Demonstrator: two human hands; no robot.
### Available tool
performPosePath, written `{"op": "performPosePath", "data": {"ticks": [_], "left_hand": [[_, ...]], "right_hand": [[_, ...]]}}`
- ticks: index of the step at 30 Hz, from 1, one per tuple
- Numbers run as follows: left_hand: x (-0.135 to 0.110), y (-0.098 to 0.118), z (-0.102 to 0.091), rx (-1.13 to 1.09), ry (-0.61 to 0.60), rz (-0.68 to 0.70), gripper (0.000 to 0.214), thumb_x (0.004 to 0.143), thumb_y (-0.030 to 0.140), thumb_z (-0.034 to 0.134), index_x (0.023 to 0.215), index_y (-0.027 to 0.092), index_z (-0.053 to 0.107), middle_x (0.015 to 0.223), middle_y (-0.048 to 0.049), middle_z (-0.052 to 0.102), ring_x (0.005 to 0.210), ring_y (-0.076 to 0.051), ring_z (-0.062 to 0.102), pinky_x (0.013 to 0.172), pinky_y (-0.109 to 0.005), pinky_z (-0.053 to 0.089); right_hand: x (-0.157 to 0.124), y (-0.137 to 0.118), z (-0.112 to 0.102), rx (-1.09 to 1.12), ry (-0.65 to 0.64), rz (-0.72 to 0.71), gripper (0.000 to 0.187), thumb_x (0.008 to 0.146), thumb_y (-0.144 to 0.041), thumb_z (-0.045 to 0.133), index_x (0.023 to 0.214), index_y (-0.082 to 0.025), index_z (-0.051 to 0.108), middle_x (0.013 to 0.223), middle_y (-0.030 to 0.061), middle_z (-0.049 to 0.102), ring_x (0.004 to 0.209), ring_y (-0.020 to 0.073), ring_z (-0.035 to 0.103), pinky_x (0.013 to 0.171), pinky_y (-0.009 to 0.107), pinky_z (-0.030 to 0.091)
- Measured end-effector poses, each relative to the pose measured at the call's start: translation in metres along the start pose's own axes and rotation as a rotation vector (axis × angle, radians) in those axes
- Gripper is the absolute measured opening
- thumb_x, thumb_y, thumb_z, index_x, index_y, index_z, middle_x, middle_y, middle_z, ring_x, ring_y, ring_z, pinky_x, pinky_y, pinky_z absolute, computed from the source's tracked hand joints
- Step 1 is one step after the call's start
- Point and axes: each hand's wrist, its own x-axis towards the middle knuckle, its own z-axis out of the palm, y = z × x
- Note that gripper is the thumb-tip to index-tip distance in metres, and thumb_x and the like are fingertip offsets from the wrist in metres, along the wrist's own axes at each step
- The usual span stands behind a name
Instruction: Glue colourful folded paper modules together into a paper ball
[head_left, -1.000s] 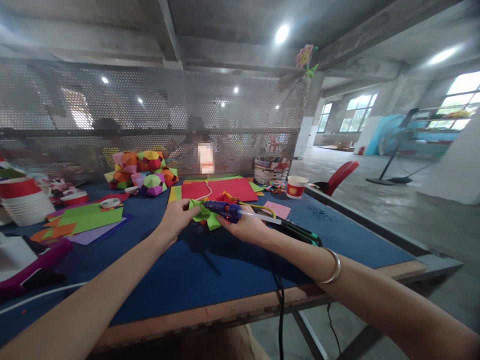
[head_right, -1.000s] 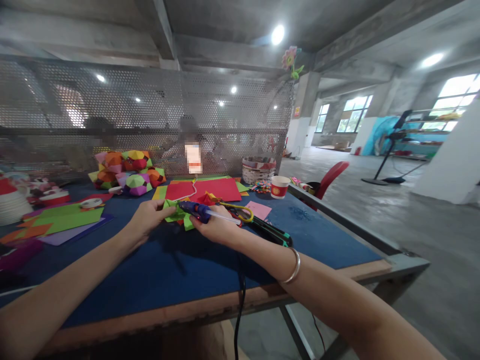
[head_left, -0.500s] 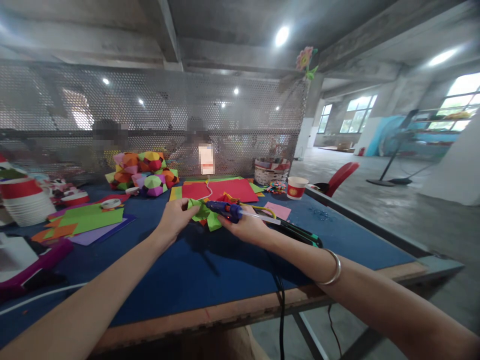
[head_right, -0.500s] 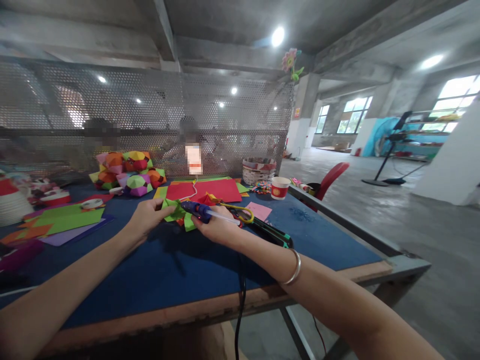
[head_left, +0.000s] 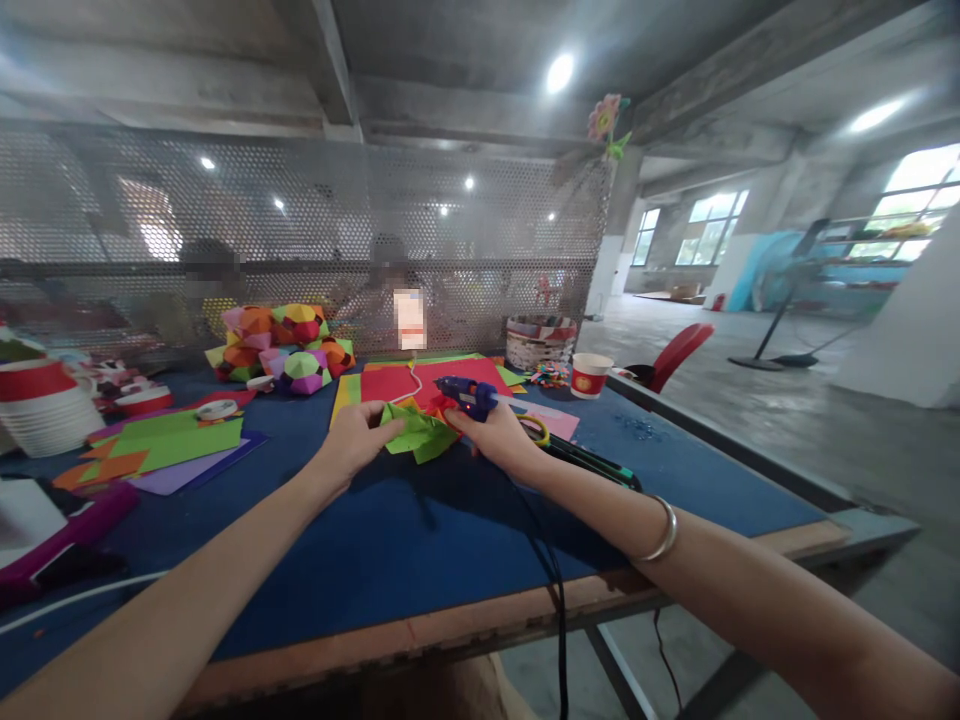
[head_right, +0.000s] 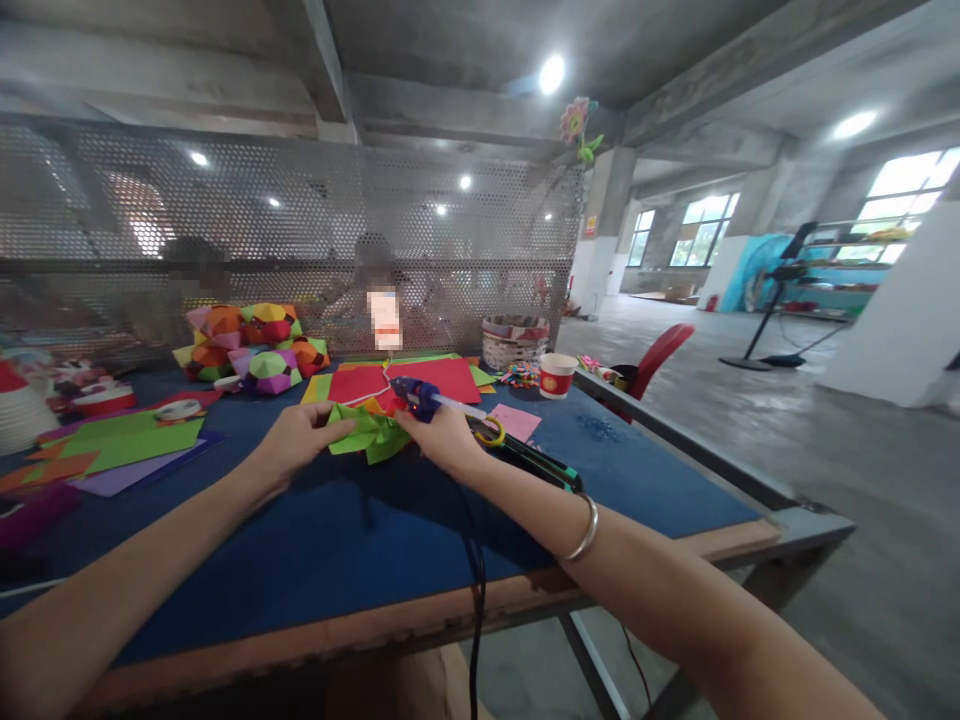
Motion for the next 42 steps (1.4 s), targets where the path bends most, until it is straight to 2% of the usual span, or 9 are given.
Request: {"op": "performPosePath", "data": {"ticks": [2,4,9,18,22,28,32,38,42], "left_hand": [[-0.001,0.000,0.003,-0.027,-0.117,0.016,0.036,0.057,0.046,0.085,0.078,0.018,0.078,0.076,-0.0054,0.079,0.068,-0.021,0.068,0.066,-0.031,0.053],[-0.001,-0.002,0.005,-0.038,-0.219,0.030,0.038,0.058,0.046,0.086,0.083,0.018,0.079,0.082,-0.0061,0.081,0.073,-0.021,0.071,0.072,-0.033,0.055],[0.001,-0.007,0.004,0.009,-0.315,0.085,0.028,0.066,0.042,0.084,0.078,0.018,0.076,0.078,-0.0056,0.078,0.075,-0.022,0.071,0.071,-0.032,0.054],[0.001,-0.010,0.003,0.037,-0.314,0.056,0.021,0.068,0.036,0.082,0.070,0.019,0.071,0.066,-0.0020,0.069,0.069,-0.020,0.067,0.064,-0.030,0.052],[0.000,-0.009,0.004,0.034,-0.304,0.045,0.019,0.064,0.034,0.082,0.068,0.018,0.072,0.064,-0.0018,0.069,0.066,-0.019,0.065,0.062,-0.029,0.051],[-0.004,-0.006,0.007,0.004,-0.260,0.007,0.018,0.062,0.034,0.081,0.065,0.018,0.072,0.059,-0.0023,0.067,0.063,-0.020,0.066,0.062,-0.030,0.051],[-0.007,-0.006,0.011,-0.025,-0.241,-0.045,0.021,0.059,0.035,0.081,0.065,0.018,0.072,0.060,-0.0036,0.069,0.065,-0.022,0.067,0.063,-0.032,0.051],[-0.011,0.002,0.016,-0.134,-0.255,-0.157,0.022,0.054,0.033,0.079,0.068,0.017,0.072,0.065,-0.0042,0.072,0.068,-0.021,0.069,0.069,-0.032,0.052],[-0.011,0.001,0.017,-0.136,-0.250,-0.169,0.022,0.054,0.032,0.079,0.069,0.016,0.073,0.065,-0.0048,0.073,0.066,-0.020,0.069,0.069,-0.032,0.052]], "right_hand": [[0.000,-0.002,0.001,0.165,-0.027,0.098,0.027,0.089,-0.031,0.072,0.112,-0.018,0.074,0.079,0.0010,0.067,0.051,0.0099,0.049,0.044,0.023,0.042],[-0.002,-0.006,0.002,0.265,-0.062,0.151,0.016,0.085,-0.027,0.075,0.098,-0.017,0.073,0.078,0.0010,0.066,0.055,0.0102,0.051,0.043,0.021,0.041],[-0.005,-0.011,0.004,0.341,-0.142,0.235,0.013,0.077,-0.022,0.081,0.083,-0.018,0.070,0.075,0.0006,0.066,0.061,0.0118,0.054,0.041,0.020,0.039],[-0.004,-0.003,0.003,0.340,-0.222,0.103,0.032,0.064,-0.034,0.093,0.078,-0.019,0.069,0.071,-0.0014,0.063,0.059,0.0097,0.049,0.041,0.018,0.038],[-0.001,0.002,0.003,0.181,-0.209,0.037,0.024,0.073,-0.037,0.086,0.079,-0.019,0.071,0.072,-0.0005,0.066,0.058,0.0106,0.051,0.047,0.021,0.042],[-0.002,0.001,0.005,-0.160,-0.075,-0.110,0.017,0.082,-0.036,0.078,0.079,-0.020,0.072,0.076,0.0021,0.070,0.074,0.0183,0.063,0.072,0.032,0.051],[-0.006,-0.001,0.006,-0.276,-0.048,-0.113,0.022,0.084,-0.037,0.075,0.074,-0.020,0.067,0.073,0.0034,0.069,0.070,0.0193,0.062,0.071,0.033,0.049],[-0.006,0.002,0.007,-0.238,-0.040,-0.153,0.021,0.084,-0.037,0.072,0.073,-0.021,0.064,0.072,0.0022,0.068,0.068,0.0186,0.060,0.066,0.030,0.047],[-0.006,0.003,0.007,-0.276,-0.034,-0.150,0.020,0.084,-0.036,0.073,0.074,-0.020,0.066,0.072,0.0027,0.068,0.069,0.0185,0.060,0.067,0.030,0.047]]}}
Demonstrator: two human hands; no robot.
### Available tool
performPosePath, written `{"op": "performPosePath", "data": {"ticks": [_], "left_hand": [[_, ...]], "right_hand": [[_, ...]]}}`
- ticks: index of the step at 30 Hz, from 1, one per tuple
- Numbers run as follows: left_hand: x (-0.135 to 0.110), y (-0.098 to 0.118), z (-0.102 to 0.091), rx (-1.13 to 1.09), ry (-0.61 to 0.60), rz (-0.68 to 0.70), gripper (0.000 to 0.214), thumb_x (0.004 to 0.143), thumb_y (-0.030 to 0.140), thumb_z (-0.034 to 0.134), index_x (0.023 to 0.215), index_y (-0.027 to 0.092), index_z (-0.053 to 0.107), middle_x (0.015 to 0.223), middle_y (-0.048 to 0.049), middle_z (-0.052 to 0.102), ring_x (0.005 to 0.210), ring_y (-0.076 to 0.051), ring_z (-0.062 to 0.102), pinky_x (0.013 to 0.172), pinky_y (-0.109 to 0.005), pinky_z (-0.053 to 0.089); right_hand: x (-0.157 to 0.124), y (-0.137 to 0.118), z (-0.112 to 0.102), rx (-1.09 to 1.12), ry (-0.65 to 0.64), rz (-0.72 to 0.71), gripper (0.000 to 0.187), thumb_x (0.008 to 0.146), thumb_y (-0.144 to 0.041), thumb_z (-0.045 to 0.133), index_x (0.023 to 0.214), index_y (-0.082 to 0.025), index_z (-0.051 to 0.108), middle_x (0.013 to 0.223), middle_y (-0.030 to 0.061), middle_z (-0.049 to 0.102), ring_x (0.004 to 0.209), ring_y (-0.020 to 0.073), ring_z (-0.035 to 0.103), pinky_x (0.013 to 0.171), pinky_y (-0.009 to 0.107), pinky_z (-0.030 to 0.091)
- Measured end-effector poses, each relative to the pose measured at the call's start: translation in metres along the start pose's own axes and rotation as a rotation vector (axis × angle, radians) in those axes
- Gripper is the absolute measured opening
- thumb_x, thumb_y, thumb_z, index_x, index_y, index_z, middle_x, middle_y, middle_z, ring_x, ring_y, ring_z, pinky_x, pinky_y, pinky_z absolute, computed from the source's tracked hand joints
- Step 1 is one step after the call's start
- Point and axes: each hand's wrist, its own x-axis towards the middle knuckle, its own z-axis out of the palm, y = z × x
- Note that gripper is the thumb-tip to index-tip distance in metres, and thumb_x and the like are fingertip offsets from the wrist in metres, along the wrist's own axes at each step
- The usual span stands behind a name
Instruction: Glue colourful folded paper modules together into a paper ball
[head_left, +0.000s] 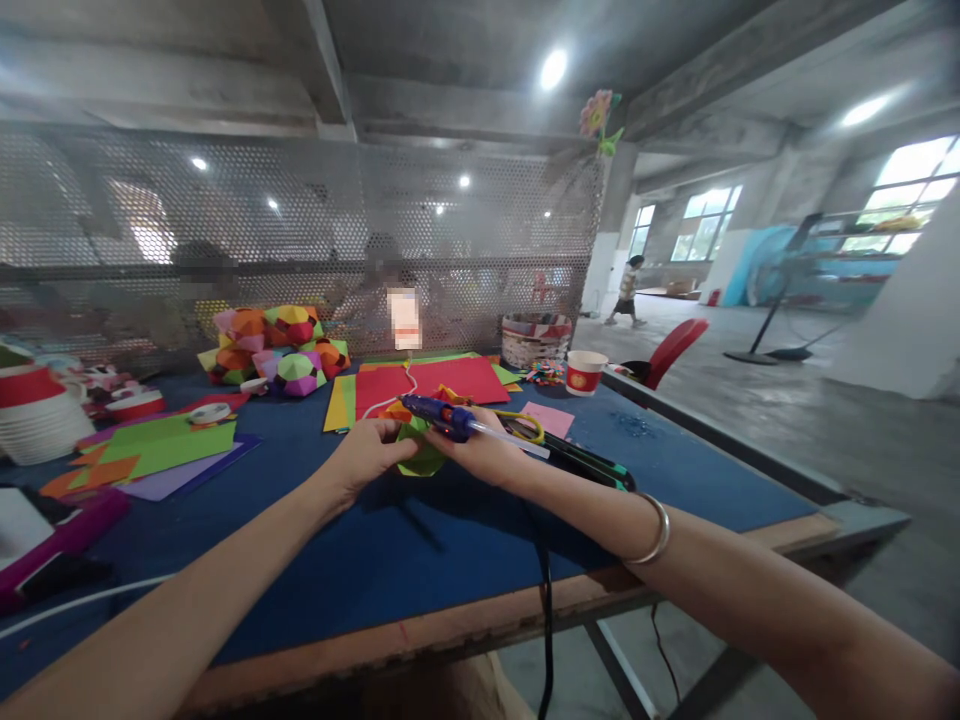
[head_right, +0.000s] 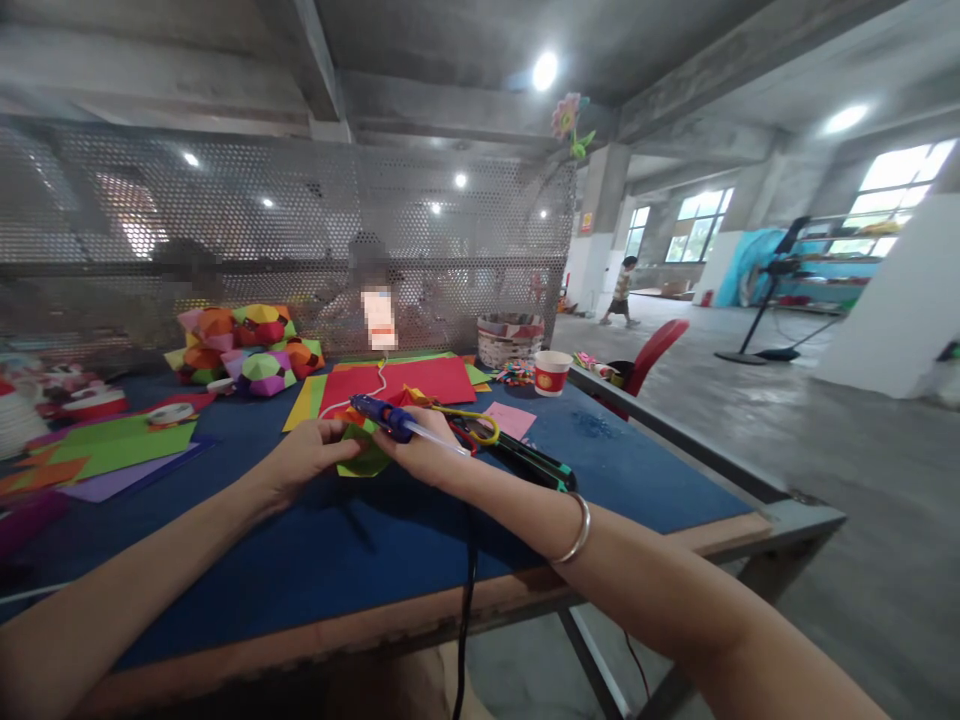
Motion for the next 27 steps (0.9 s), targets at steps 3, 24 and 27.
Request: {"op": "performPosePath", "data": {"ticks": [3,24,27], "left_hand": [[0.003,-0.003,-0.002,0.060,0.025,0.031,0.020,0.054,0.031,0.079,0.066,0.017,0.073,0.062,-0.0035,0.072,0.061,-0.019,0.066,0.066,-0.031,0.050],[0.000,0.007,-0.004,0.258,0.171,0.163,0.019,0.061,0.037,0.070,0.064,0.019,0.071,0.056,0.0024,0.061,0.056,-0.014,0.052,0.057,-0.027,0.039],[0.002,0.002,-0.004,0.384,0.219,0.246,0.020,0.064,0.036,0.067,0.054,0.020,0.061,0.051,0.0044,0.050,0.053,-0.012,0.042,0.054,-0.025,0.031]], "right_hand": [[0.000,0.000,0.001,-0.011,-0.012,0.022,0.019,0.084,-0.034,0.076,0.074,-0.020,0.068,0.074,0.0038,0.069,0.071,0.0195,0.062,0.069,0.032,0.049],[-0.003,-0.008,0.002,0.571,-0.092,0.189,0.030,0.080,-0.038,0.080,0.101,-0.019,0.071,0.074,-0.0024,0.060,0.055,0.0097,0.047,0.042,0.020,0.041],[-0.004,-0.004,0.004,0.513,-0.111,0.174,0.026,0.077,-0.036,0.082,0.093,-0.019,0.070,0.072,-0.0026,0.060,0.052,0.0092,0.045,0.042,0.021,0.042]]}}
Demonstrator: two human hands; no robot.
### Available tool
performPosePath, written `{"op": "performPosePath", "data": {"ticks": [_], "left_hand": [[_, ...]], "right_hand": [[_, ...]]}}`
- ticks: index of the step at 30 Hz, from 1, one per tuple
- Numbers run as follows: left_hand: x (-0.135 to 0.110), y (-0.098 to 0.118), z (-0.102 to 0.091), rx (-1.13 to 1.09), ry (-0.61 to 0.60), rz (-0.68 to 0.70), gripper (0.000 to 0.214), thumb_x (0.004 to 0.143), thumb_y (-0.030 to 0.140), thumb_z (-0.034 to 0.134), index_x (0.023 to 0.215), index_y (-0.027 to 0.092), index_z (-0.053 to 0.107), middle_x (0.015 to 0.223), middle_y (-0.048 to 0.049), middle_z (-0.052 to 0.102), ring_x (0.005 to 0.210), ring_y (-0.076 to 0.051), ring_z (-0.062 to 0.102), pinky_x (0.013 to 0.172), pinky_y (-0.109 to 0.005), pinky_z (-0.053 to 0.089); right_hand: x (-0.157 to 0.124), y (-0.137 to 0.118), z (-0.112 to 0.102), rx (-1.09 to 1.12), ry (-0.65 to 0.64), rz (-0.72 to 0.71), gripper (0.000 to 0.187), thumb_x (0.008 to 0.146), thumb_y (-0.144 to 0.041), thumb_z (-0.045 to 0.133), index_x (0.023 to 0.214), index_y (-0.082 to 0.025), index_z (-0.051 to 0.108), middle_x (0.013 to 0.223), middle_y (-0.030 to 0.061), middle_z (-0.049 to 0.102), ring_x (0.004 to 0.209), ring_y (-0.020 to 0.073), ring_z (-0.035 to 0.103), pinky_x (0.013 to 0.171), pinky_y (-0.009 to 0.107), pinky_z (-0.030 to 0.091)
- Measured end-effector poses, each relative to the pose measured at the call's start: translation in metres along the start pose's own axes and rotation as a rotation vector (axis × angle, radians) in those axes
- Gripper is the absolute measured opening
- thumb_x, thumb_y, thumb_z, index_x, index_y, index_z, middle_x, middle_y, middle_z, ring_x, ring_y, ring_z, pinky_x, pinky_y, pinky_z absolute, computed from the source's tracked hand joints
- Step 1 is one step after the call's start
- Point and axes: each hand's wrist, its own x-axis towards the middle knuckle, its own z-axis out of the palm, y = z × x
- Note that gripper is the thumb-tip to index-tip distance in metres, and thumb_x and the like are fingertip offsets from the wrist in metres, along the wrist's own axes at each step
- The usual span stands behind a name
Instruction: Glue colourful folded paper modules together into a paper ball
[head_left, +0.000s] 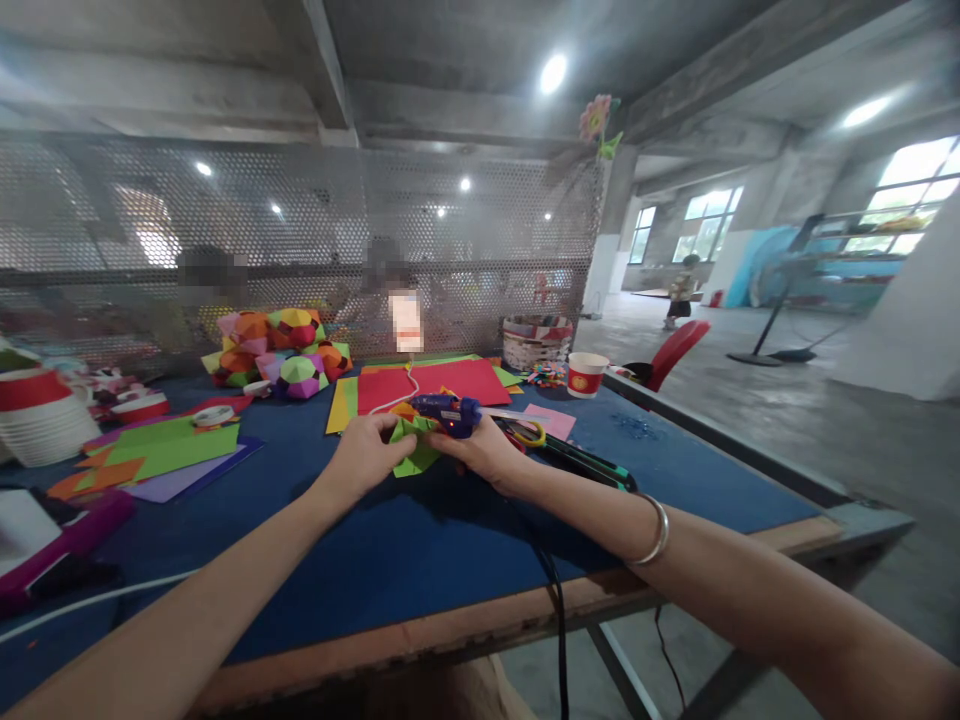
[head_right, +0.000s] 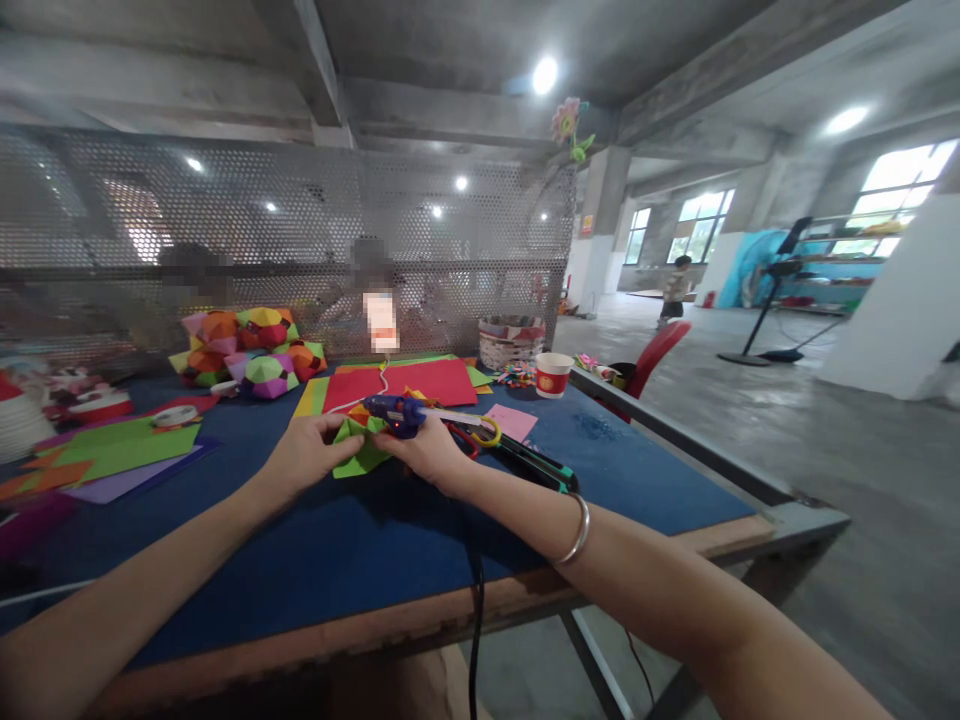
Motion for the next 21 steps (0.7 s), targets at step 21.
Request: {"op": "performPosePath", "data": {"ticks": [21], "left_hand": [[-0.003,0.004,0.005,0.056,0.054,0.034,0.021,0.066,0.032,0.064,0.051,0.021,0.055,0.050,0.0048,0.043,0.053,-0.012,0.039,0.053,-0.026,0.027]], "right_hand": [[-0.002,-0.008,0.000,0.012,0.015,0.015,0.028,0.077,-0.039,0.084,0.096,-0.020,0.073,0.070,-0.0034,0.060,0.050,0.0087,0.044,0.042,0.021,0.041]]}}
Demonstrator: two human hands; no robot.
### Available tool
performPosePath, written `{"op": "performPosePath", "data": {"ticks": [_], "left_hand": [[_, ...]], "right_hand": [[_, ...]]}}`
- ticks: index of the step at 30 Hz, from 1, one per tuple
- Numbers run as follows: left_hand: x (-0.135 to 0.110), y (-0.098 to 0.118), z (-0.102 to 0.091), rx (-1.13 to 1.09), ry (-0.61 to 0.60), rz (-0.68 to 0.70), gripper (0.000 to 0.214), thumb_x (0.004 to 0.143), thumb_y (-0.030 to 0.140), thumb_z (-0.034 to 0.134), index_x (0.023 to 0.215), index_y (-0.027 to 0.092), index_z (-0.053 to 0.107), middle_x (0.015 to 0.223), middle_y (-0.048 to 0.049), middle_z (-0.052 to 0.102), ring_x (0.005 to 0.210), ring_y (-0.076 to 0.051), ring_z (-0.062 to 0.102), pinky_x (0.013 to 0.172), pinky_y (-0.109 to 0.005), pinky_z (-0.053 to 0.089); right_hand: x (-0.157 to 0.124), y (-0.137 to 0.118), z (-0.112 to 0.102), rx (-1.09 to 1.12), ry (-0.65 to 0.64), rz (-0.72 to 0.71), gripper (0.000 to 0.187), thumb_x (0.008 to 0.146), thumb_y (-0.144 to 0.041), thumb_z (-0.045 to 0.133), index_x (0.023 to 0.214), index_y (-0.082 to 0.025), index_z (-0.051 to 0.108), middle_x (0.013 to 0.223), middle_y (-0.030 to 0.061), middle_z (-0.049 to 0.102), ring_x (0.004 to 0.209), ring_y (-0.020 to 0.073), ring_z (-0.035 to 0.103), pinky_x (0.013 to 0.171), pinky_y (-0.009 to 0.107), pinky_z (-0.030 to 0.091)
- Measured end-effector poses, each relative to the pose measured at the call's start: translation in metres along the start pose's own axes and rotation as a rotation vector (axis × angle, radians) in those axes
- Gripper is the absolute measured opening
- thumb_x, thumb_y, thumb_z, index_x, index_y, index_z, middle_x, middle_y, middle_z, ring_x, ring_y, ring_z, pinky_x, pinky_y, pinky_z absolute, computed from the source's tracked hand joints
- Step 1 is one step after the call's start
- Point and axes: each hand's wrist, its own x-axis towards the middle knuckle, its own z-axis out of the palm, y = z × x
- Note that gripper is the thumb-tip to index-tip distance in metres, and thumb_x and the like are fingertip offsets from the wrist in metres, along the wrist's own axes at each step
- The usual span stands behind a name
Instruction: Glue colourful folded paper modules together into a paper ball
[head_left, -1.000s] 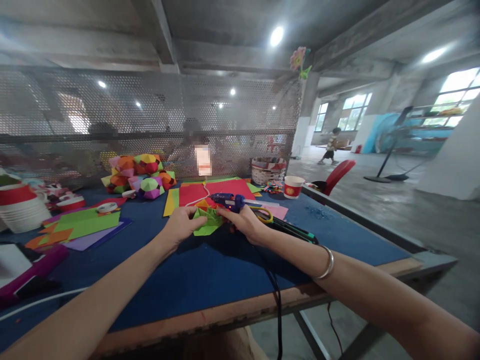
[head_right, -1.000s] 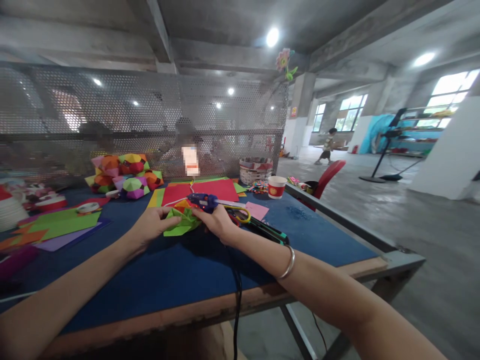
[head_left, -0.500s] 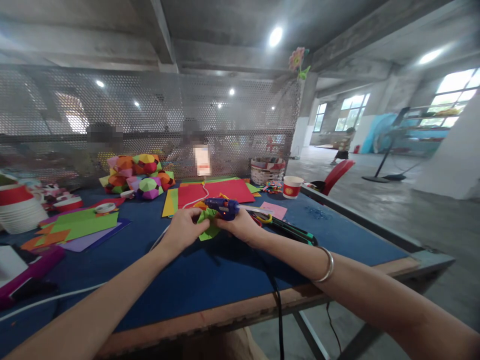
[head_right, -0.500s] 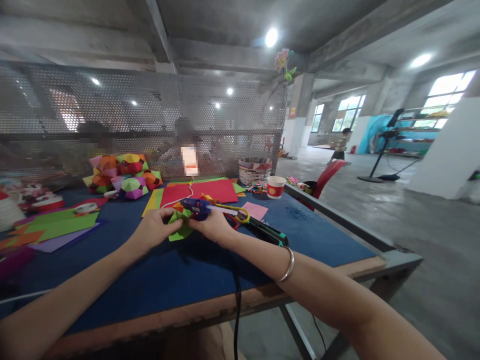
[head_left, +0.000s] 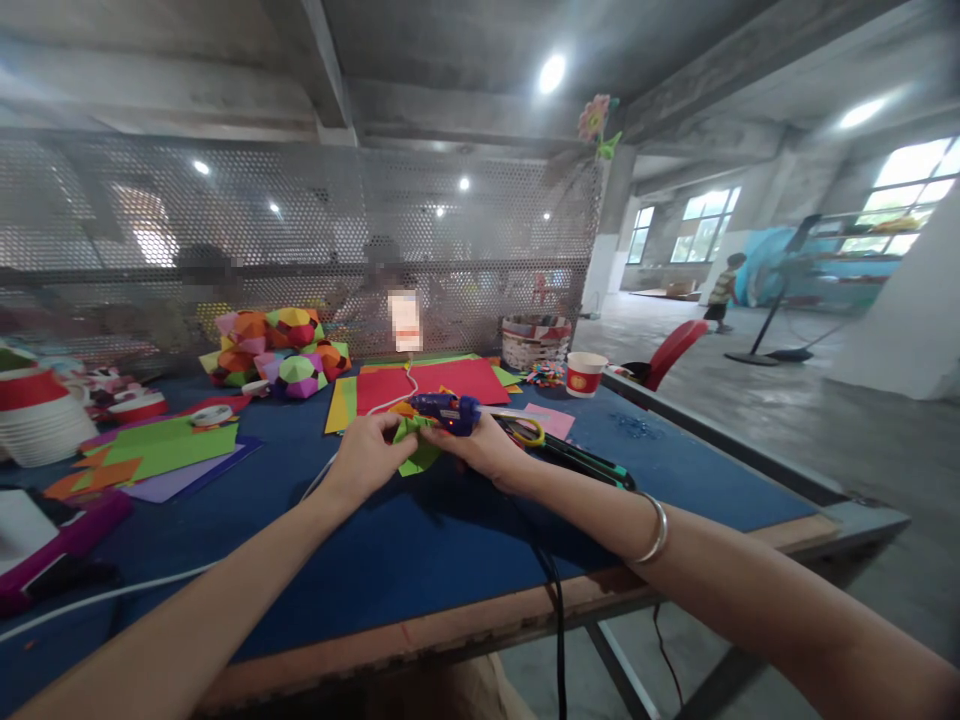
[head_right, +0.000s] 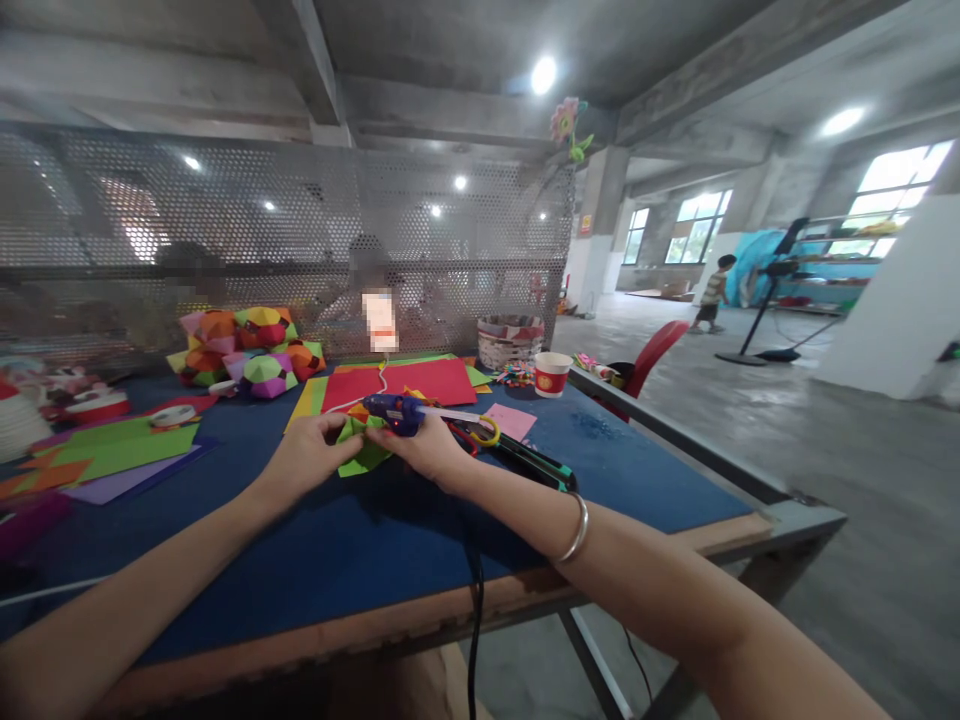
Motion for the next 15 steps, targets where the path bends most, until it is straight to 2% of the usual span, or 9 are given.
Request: {"op": "performPosePath", "data": {"ticks": [3,6,10,15], "left_hand": [[0.001,0.001,-0.003,-0.079,-0.024,-0.076,0.017,0.065,0.036,0.065,0.057,0.020,0.063,0.052,0.0034,0.052,0.054,-0.013,0.044,0.054,-0.026,0.032],[0.001,0.005,-0.004,-0.145,-0.038,-0.106,0.018,0.063,0.038,0.066,0.061,0.019,0.067,0.056,0.0028,0.058,0.055,-0.013,0.048,0.056,-0.026,0.036],[0.002,0.001,-0.002,-0.122,-0.043,-0.092,0.021,0.062,0.040,0.067,0.058,0.019,0.065,0.053,0.0038,0.056,0.054,-0.012,0.046,0.055,-0.025,0.034],[0.003,-0.011,0.003,-0.070,-0.055,-0.026,0.023,0.063,0.039,0.065,0.053,0.020,0.055,0.051,0.0051,0.047,0.054,-0.011,0.042,0.052,-0.024,0.030]], "right_hand": [[0.000,-0.002,0.000,0.028,0.017,0.020,0.029,0.083,-0.046,0.080,0.096,-0.020,0.072,0.069,-0.0032,0.058,0.052,0.0094,0.046,0.040,0.020,0.041],[0.000,-0.002,0.000,0.019,0.028,0.052,0.024,0.084,-0.040,0.080,0.094,-0.020,0.071,0.066,-0.0039,0.056,0.051,0.0090,0.045,0.040,0.020,0.041],[0.002,0.002,0.000,-0.030,0.018,0.060,0.016,0.084,-0.030,0.078,0.091,-0.019,0.070,0.062,-0.0047,0.055,0.046,0.0081,0.042,0.039,0.021,0.040],[0.002,0.006,0.001,-0.023,0.013,0.031,0.018,0.077,-0.028,0.080,0.089,-0.020,0.069,0.070,-0.0021,0.062,0.050,0.0091,0.046,0.041,0.021,0.040]]}}
